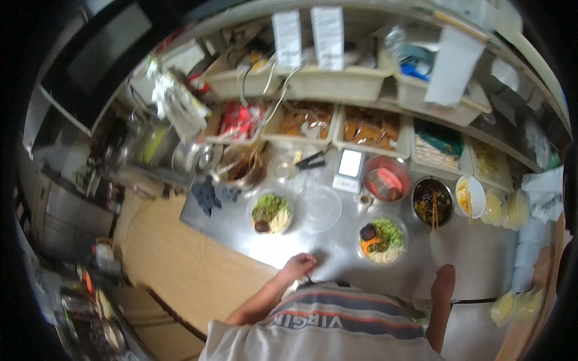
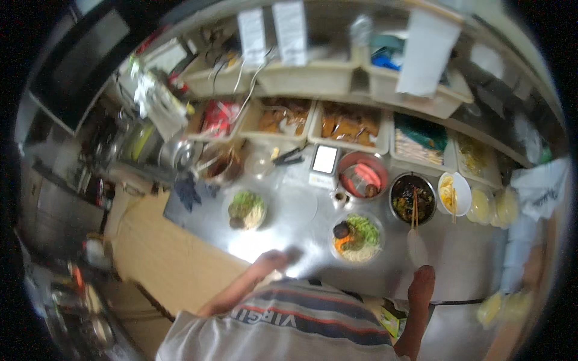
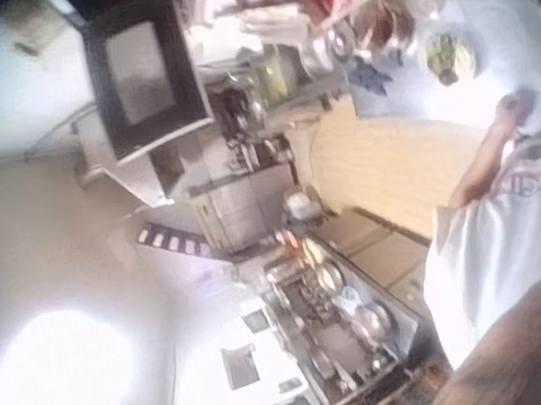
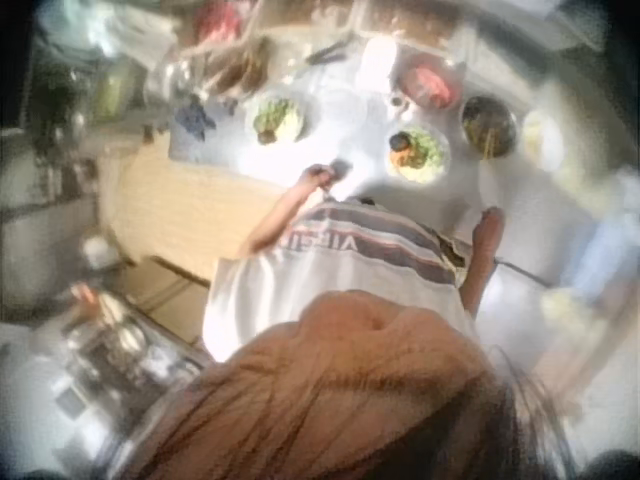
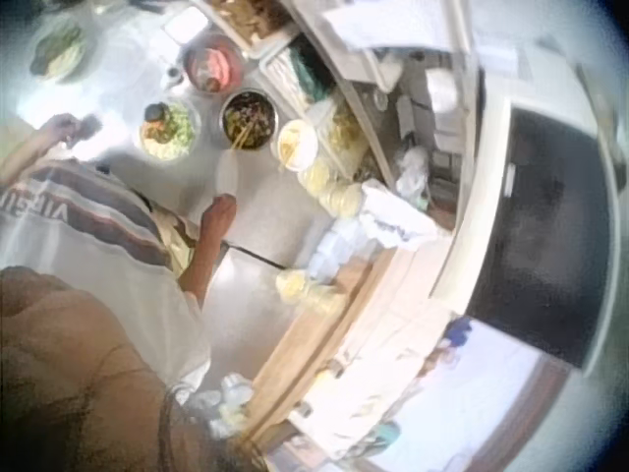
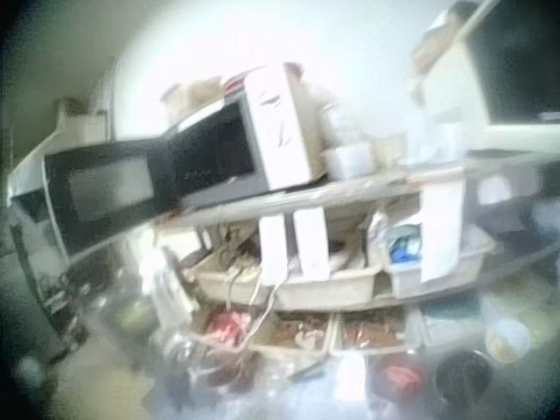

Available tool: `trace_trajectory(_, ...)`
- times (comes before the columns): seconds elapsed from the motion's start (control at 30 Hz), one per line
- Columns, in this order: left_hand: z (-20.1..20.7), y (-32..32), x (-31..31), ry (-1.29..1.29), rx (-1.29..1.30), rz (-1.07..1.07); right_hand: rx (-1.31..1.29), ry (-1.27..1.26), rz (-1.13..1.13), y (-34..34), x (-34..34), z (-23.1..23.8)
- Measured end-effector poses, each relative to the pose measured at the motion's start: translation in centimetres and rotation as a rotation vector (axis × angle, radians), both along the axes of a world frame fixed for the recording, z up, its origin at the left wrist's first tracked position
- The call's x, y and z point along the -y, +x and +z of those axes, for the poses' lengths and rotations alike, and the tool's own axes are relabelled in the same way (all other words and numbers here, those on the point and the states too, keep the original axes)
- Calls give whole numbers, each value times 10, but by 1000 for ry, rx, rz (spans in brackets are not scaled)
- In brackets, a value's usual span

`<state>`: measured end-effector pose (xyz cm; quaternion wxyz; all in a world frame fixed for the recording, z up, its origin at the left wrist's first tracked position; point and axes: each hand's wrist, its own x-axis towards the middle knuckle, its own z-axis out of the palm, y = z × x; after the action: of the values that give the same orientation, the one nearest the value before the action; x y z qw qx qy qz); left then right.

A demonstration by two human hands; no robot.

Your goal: The person assembles a noodle bowl by layering noodles, shredded cucumber, shredded carrots, and shredded cabbage into a clear plastic container. They then add cooked meatballs and a dark sauce using chopsticks, followed by additional shredded cucumber, and finally place a lid on the container.

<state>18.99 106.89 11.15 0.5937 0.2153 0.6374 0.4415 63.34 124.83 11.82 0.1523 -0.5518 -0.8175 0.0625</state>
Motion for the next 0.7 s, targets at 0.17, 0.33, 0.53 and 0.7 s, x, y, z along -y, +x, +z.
trace_trajectory(0.17,-7,-15,18,110,-3,77,-491,114,-358,-21,32,71)
trace_trajectory(0.33,7,-41,33,223,93,155,-505,222,-188,-90,26,91)
trace_trajectory(0.53,6,-71,34,210,10,201,-770,33,-294,-161,-4,10)
trace_trajectory(0.7,-20,-57,-18,276,32,33,-613,188,-458,-163,4,-16)
